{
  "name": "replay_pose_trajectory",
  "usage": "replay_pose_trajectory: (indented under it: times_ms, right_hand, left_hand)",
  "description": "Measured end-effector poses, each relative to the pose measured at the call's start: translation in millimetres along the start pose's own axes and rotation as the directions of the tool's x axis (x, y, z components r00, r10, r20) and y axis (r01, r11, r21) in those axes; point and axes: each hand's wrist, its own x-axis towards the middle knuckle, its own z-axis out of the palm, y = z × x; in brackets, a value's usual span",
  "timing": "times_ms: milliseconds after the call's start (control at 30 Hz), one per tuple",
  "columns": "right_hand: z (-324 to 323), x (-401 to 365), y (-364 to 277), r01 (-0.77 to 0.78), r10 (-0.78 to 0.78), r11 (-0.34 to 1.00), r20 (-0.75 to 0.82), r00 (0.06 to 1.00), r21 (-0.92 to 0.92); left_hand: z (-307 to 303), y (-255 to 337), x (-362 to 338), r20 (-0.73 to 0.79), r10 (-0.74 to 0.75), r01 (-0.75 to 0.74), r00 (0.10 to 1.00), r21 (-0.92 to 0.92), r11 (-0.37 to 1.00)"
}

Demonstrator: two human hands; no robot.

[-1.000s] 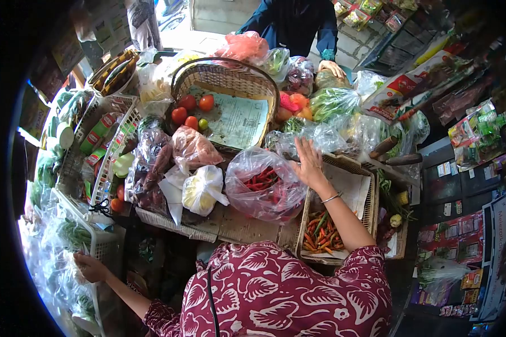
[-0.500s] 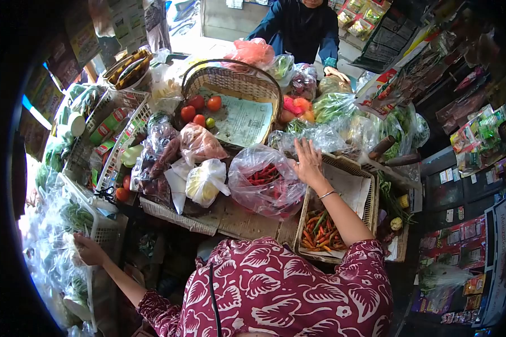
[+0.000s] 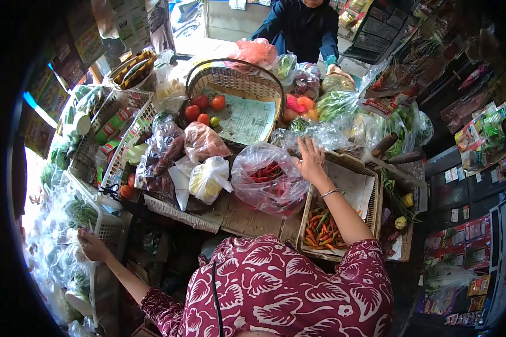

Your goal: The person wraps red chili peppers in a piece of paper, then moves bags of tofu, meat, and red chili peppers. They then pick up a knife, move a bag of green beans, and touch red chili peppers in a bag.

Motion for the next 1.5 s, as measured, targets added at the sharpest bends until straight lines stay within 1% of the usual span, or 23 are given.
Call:
replay_pose_trajectory:
  times_ms: [133, 333, 400, 533, 600, 733, 1033, 1100, 1233, 1333, 1400, 1433, 1500]
  right_hand:
    - [-0.5, -0.9, -0.9, 0.004, -0.004, 1.0, -0.016, 1.0, 0.015]
    - [-0.7, 0.1, -2.0, -0.009, 0.01, 1.0, -0.015, 1.0, 0.018]
    - [-0.9, 0.6, -3.1, -0.023, 0.023, 1.0, -0.001, 1.0, 0.011]
    - [-2.9, 0.0, -5.0, -0.028, 0.028, 1.0, -0.008, 1.0, 0.004]
    - [-3.4, 0.2, -5.5, -0.037, 0.037, 0.999, 0.003, 0.999, 0.001]
    - [-3.1, 0.5, -5.8, -0.039, 0.039, 0.999, -0.004, 0.999, 0.015]
    - [-2.3, 0.4, -4.8, -0.015, 0.016, 0.999, -0.025, 1.0, 0.039]
    - [-0.8, -0.1, -3.6, -0.016, 0.015, 1.0, -0.041, 0.999, -0.026]
    - [1.2, -0.1, -1.7, -0.011, 0.009, 0.999, -0.046, 0.999, -0.032]
    - [1.5, 0.1, -1.4, 0.0, -0.003, 0.999, -0.066, 0.998, -0.035]
    - [-2.0, 0.8, -3.4, -0.016, 0.016, 1.0, -0.028, 0.999, 0.023]
    - [-2.2, 0.8, -3.7, -0.015, 0.015, 1.0, -0.029, 0.999, 0.024]
    - [-2.4, 0.6, -4.1, -0.016, 0.017, 0.999, -0.035, 0.999, 0.029]
  left_hand:
    - [2.9, -3.3, -0.4, -0.007, -0.01, 0.01, 1.0, 0.047, 0.999]
    - [3.8, -4.5, -0.6, -0.024, -0.021, 0.021, 0.999, 0.017, 1.0]
    - [3.3, -2.8, -0.5, -0.024, -0.066, 0.067, 0.998, 0.019, 0.998]
    - [4.8, -4.4, 0.8, -0.023, -0.085, 0.085, 0.996, -0.006, 0.996]
    - [5.8, -6.9, 2.0, -0.018, -0.094, 0.095, 0.995, 0.042, 0.995]
    - [6.7, -6.9, 0.7, -0.046, -0.051, 0.054, 0.998, 0.061, 0.997]
    - [5.1, 0.5, -0.9, -0.067, -0.091, 0.096, 0.994, 0.077, 0.992]
    - [5.6, -0.8, -0.6, -0.073, -0.085, 0.09, 0.994, 0.072, 0.993]
    - [2.9, 3.9, -1.1, -0.07, -0.093, 0.098, 0.993, 0.061, 0.993]
    - [3.2, 2.3, 0.0, -0.062, -0.063, 0.068, 0.996, 0.089, 0.994]
    - [4.5, 2.0, -0.2, -0.068, -0.101, 0.105, 0.993, 0.062, 0.993]
    - [5.1, 0.2, -0.1, -0.07, -0.101, 0.105, 0.992, 0.061, 0.993]
    - [6.0, -4.2, 0.6, -0.063, -0.056, 0.061, 0.996, 0.073, 0.995]
